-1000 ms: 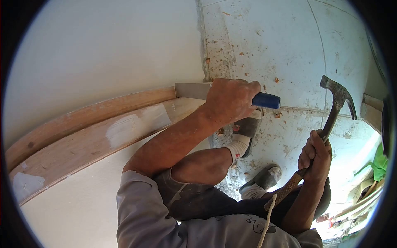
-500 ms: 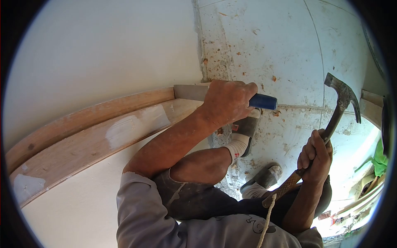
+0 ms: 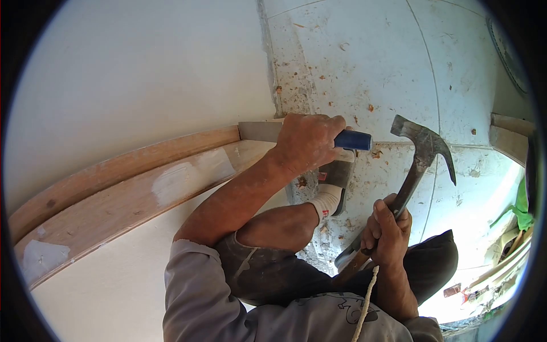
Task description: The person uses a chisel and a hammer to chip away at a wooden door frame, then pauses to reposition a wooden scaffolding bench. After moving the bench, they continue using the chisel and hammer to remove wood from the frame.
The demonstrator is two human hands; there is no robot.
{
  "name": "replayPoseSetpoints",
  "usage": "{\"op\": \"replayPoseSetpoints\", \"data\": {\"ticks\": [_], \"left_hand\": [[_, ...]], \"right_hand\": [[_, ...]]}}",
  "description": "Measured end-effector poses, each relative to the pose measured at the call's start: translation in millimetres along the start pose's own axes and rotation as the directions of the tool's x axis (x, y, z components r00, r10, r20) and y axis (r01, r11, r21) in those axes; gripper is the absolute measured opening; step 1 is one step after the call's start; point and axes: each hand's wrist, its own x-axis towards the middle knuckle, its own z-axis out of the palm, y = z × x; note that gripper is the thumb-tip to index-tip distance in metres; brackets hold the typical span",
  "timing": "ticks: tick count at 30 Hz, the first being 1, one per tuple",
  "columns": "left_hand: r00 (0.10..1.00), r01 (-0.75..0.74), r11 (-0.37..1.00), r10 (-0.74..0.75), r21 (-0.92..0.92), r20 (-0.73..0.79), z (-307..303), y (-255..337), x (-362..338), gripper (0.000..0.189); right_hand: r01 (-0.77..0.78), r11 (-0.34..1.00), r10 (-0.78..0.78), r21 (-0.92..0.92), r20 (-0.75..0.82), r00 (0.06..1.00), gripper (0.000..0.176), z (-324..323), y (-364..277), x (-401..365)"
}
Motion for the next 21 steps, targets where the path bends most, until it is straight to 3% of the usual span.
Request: {"op": "replayPoseSetpoints", "data": {"ticks": [2,4,8,11,13,14,16,19,21], "left_hand": [[0.999,0.010,1.000,-0.011,0.021,0.040,-3.7,1.1,1.2,0.022],[0.997,0.032,0.998,-0.035,0.052,0.070,-6.1,2.2,1.8,0.024],[1.000,0.021,1.000,-0.022,-0.008,-0.017,-1.2,-2.1,1.0,0.023],[1.000,0.008,1.000,-0.008,-0.008,-0.014,-2.6,-2.3,2.0,0.023],[0.999,0.020,1.000,-0.020,-0.020,-0.036,-1.8,-2.1,2.0,0.022],[1.000,0.013,1.000,-0.014,-0.024,-0.027,-1.2,-1.1,-1.9,0.022],[0.999,0.013,1.000,-0.014,-0.009,-0.032,-3.8,-3.7,1.1,0.022],[0.999,0.034,0.999,-0.034,-0.014,0.013,-4.4,-3.2,1.5,0.023],[0.999,0.037,0.999,-0.037,-0.017,0.007,-5.0,-3.5,2.7,0.023]], "right_hand": [[-0.062,0.945,0.079,-0.322,0.041,0.996,0.023,0.9,1.0,-0.7],[-0.039,0.956,0.056,-0.290,0.052,0.997,0.022,-4.2,-0.3,0.1],[0.245,0.961,-0.239,0.128,-0.061,0.969,0.023,-10.1,-22.2,0.1],[0.352,0.891,-0.327,0.287,-0.131,0.936,0.021,-13.4,-13.7,3.9],[0.086,0.984,-0.083,-0.159,0.021,0.996,0.020,-14.9,6.2,1.6],[-0.087,0.914,0.110,-0.395,0.035,0.993,0.019,-10.8,5.0,1.3],[0.023,0.971,-0.008,-0.238,0.062,0.998,0.020,-14.5,-5.4,-2.0],[0.310,0.943,-0.299,0.119,-0.104,0.949,0.026,-16.4,-26.6,4.8],[0.357,0.922,-0.339,0.151,-0.134,0.931,0.027,-15.8,-25.0,8.1]]}}
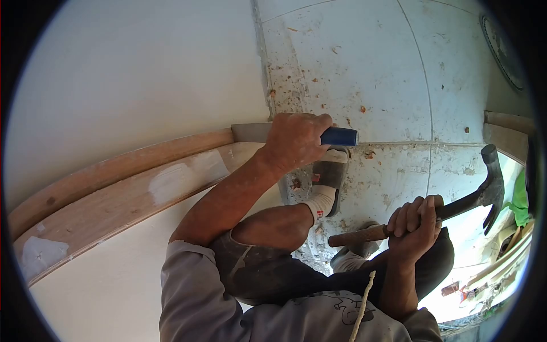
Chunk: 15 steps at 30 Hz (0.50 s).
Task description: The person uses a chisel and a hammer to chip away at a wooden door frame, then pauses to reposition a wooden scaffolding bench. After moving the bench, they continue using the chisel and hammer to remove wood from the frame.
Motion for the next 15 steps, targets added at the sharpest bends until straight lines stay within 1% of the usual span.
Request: {"op": "replayPoseSetpoints", "data": {"ticks": [1,2,3,4,5,7,8,9,11,12,13,14,15], "left_hand": [[1.000,0.007,1.000,-0.007,-0.003,0.002,0.2,0.6,-1.4,0.023],[1.000,0.012,1.000,-0.012,-0.004,0.005,1.2,0.3,-3.2,0.023],[1.000,0.020,1.000,-0.021,0.011,0.016,2.8,-0.6,-3.1,0.023],[0.999,0.020,0.999,-0.020,0.026,0.025,3.7,-0.9,-0.3,0.023],[1.000,0.006,0.999,-0.006,0.032,0.020,3.5,-1.3,4.2,0.023],[1.000,0.026,0.999,-0.026,0.023,-0.015,4.6,0.8,-0.8,0.023],[0.999,0.032,0.999,-0.031,0.024,-0.017,4.6,0.6,-0.8,0.023],[0.999,0.029,0.999,-0.028,0.032,-0.019,3.8,0.4,0.9,0.024],[1.000,0.025,0.999,-0.025,0.038,-0.014,3.0,0.4,-0.6,0.025],[1.000,0.027,0.999,-0.027,0.036,-0.012,3.0,-0.6,-0.2,0.024],[1.000,0.025,0.999,-0.025,0.029,-0.004,4.1,0.4,-0.5,0.023],[1.000,0.012,1.000,-0.012,0.026,0.000,5.3,3.2,-2.3,0.023],[1.000,0.013,1.000,-0.013,0.019,-0.004,4.7,4.1,-2.3,0.023]], "right_hand": [[-0.021,1.000,0.021,-0.005,-0.020,1.000,0.027,-2.5,11.2,-3.2],[-0.107,0.925,0.158,-0.365,0.112,0.981,0.025,-12.7,30.8,-5.4],[-0.121,0.724,0.324,-0.679,0.180,0.929,0.022,-21.2,44.5,-7.5],[-0.317,0.777,0.424,-0.543,0.079,0.902,0.024,-8.7,32.9,-11.1],[-0.307,0.786,0.411,-0.536,0.082,0.908,0.024,-6.3,26.6,-6.6],[-0.238,0.897,0.282,-0.371,0.067,0.957,0.024,-8.1,17.6,-4.4],[-0.173,0.967,0.188,-0.189,0.067,0.980,0.022,-9.8,12.4,-0.8],[-0.107,0.992,0.109,-0.062,0.041,0.993,0.023,-7.3,6.5,1.0],[-0.049,0.999,0.048,0.021,0.026,0.999,0.022,-13.2,17.6,-0.3],[-0.166,0.940,0.198,-0.298,0.083,0.977,0.021,-12.6,25.2,-2.0],[-0.242,0.771,0.353,-0.589,0.079,0.932,0.020,-13.8,33.1,-5.2],[-0.290,0.759,0.419,-0.582,0.097,0.903,0.018,-20.2,39.2,-3.0],[-0.280,0.770,0.404,-0.574,0.098,0.910,0.018,-19.1,34.9,-2.0]]}}
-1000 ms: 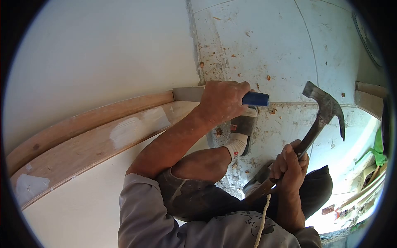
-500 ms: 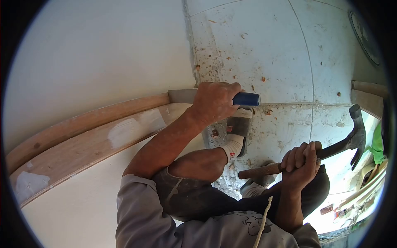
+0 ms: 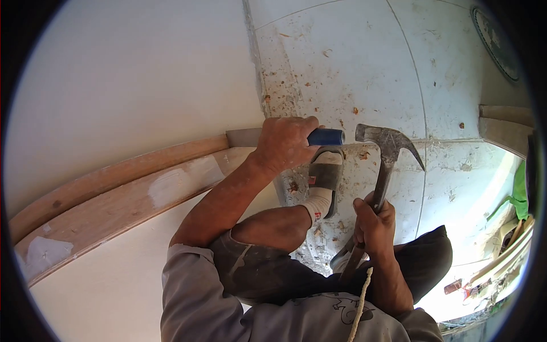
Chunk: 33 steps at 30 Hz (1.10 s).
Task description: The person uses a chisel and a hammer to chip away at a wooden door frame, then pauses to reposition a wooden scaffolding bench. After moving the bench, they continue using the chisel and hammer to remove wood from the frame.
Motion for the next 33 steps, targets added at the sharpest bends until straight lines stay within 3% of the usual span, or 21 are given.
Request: {"op": "replayPoseSetpoints", "data": {"ticks": [2,4,8,10,11,14,19,33], "left_hand": [[1.000,0.010,1.000,-0.010,0.006,-0.011,-4.2,-1.2,3.2,0.023],[0.996,0.063,0.997,-0.066,0.053,0.061,-2.5,0.2,6.7,0.021],[0.983,0.138,0.982,-0.151,0.126,0.105,6.0,-13.2,31.3,0.021],[0.930,0.354,0.930,-0.339,0.098,-0.145,-3.6,-26.3,61.8,0.023],[0.926,0.361,0.928,-0.344,0.098,-0.153,-10.3,-25.3,68.3,0.023],[0.949,0.281,0.958,-0.268,0.056,-0.164,-25.5,-7.4,81.9,0.026],[0.988,0.155,0.988,-0.155,-0.005,0.003,-7.2,23.9,57.9,0.025],[0.990,0.142,0.990,-0.142,0.014,0.012,-6.1,-2.4,18.6,0.023]], "right_hand": [[-0.028,0.994,0.040,0.101,-0.120,0.992,0.019,0.4,-14.6,-2.5],[0.088,0.963,-0.054,0.253,-0.140,0.989,0.021,-6.1,-21.7,2.2],[0.136,0.949,-0.058,0.283,-0.267,0.962,0.021,-13.3,-36.3,10.0],[0.096,0.950,-0.005,0.297,-0.291,0.957,0.020,-15.3,-27.9,13.2],[0.097,0.951,-0.010,0.293,-0.284,0.959,0.020,-15.2,-23.5,14.6],[0.066,0.946,0.016,0.318,-0.248,0.969,0.019,-10.4,-20.5,19.9],[0.067,0.947,0.017,0.314,-0.257,0.966,0.021,-5.0,-27.3,15.6],[-0.014,0.942,0.074,0.334,-0.167,0.983,0.021,4.1,-21.8,6.8]]}}
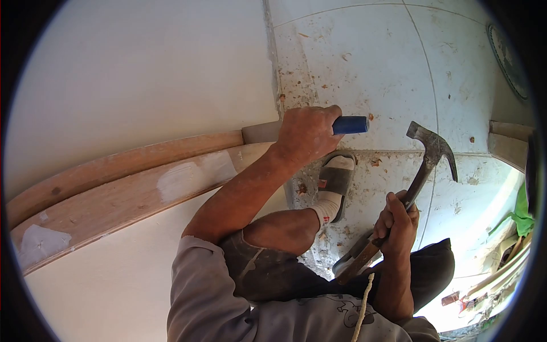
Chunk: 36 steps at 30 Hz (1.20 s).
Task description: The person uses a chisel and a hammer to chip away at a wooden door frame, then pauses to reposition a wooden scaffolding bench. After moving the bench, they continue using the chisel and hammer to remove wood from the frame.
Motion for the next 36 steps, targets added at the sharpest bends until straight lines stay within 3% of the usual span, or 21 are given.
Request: {"op": "replayPoseSetpoints", "data": {"ticks": [23,29,31,36], "left_hand": [[1.000,0.016,1.000,-0.016,-0.010,0.012,1.2,-4.0,-1.7,0.023],[0.998,-0.017,1.000,0.016,-0.019,-0.064,2.2,-4.9,1.0,0.021],[0.999,0.035,0.999,-0.035,-0.019,0.019,-1.9,-3.3,1.3,0.021],[0.999,0.042,0.999,-0.042,-0.014,0.032,-3.0,-2.9,1.2,0.022]], "right_hand": [[0.011,1.000,-0.011,0.012,-0.017,1.000,0.021,-2.1,0.1,-1.7],[0.094,0.995,-0.095,-0.015,-0.020,0.995,0.021,-2.7,-4.9,-4.1],[0.198,0.980,-0.199,0.028,0.020,0.980,0.021,-3.4,-9.8,-4.6],[0.255,0.965,-0.260,0.059,0.088,0.962,0.025,5.8,-21.5,-4.0]]}}
